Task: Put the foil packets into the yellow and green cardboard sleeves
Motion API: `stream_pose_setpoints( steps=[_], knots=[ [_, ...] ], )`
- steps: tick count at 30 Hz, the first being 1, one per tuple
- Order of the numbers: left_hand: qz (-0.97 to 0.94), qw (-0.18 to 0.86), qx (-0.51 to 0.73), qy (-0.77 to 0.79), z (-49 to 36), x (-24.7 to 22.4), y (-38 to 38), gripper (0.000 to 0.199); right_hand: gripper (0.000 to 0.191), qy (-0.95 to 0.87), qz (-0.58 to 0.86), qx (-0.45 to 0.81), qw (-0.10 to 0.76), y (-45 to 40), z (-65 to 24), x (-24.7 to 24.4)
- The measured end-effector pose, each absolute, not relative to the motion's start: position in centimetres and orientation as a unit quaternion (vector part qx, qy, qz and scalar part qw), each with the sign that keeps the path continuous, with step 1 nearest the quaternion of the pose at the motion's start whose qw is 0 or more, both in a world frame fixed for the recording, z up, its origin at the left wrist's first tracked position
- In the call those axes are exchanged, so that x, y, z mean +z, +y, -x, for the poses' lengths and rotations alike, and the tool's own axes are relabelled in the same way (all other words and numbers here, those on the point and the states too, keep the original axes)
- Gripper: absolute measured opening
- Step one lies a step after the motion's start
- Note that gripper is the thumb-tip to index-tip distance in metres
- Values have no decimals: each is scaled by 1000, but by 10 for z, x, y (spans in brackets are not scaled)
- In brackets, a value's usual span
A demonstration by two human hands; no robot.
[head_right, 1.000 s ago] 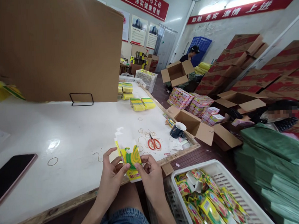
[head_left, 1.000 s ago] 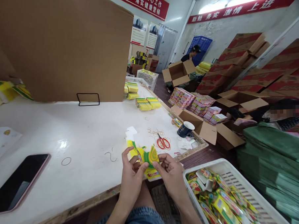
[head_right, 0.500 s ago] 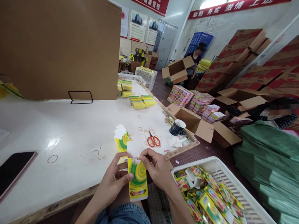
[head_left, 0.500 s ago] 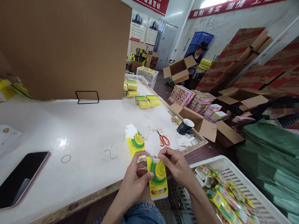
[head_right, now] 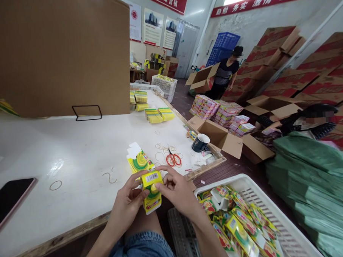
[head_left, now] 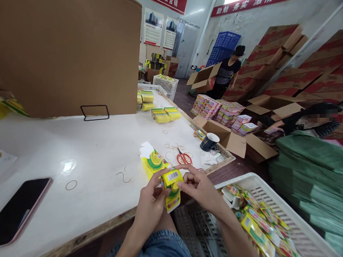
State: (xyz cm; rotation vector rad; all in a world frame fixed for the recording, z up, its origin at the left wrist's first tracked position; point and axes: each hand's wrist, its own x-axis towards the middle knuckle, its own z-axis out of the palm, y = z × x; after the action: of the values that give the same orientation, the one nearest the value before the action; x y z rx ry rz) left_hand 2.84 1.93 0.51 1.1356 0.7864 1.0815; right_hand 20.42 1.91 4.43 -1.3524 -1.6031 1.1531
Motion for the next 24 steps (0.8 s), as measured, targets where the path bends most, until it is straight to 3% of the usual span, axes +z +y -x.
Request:
stream_pose_setpoints(
  steps=[6,13,18,24],
  knots=[
    [-514,657,445,326,-27,7,17,49,30,-643,569,375,351,20,-195,43],
    [-504,660,449,331,-27,11,16,45,34,-645,576,370,341,20,-186,41],
    [-479,664,461,342,-24,13,16,49,31,-656,583,316,361,22,-188,39],
    [-426,708,466,316,-19,20,18,55,20,-630,544,349,431,21,-195,34]
  ],
)
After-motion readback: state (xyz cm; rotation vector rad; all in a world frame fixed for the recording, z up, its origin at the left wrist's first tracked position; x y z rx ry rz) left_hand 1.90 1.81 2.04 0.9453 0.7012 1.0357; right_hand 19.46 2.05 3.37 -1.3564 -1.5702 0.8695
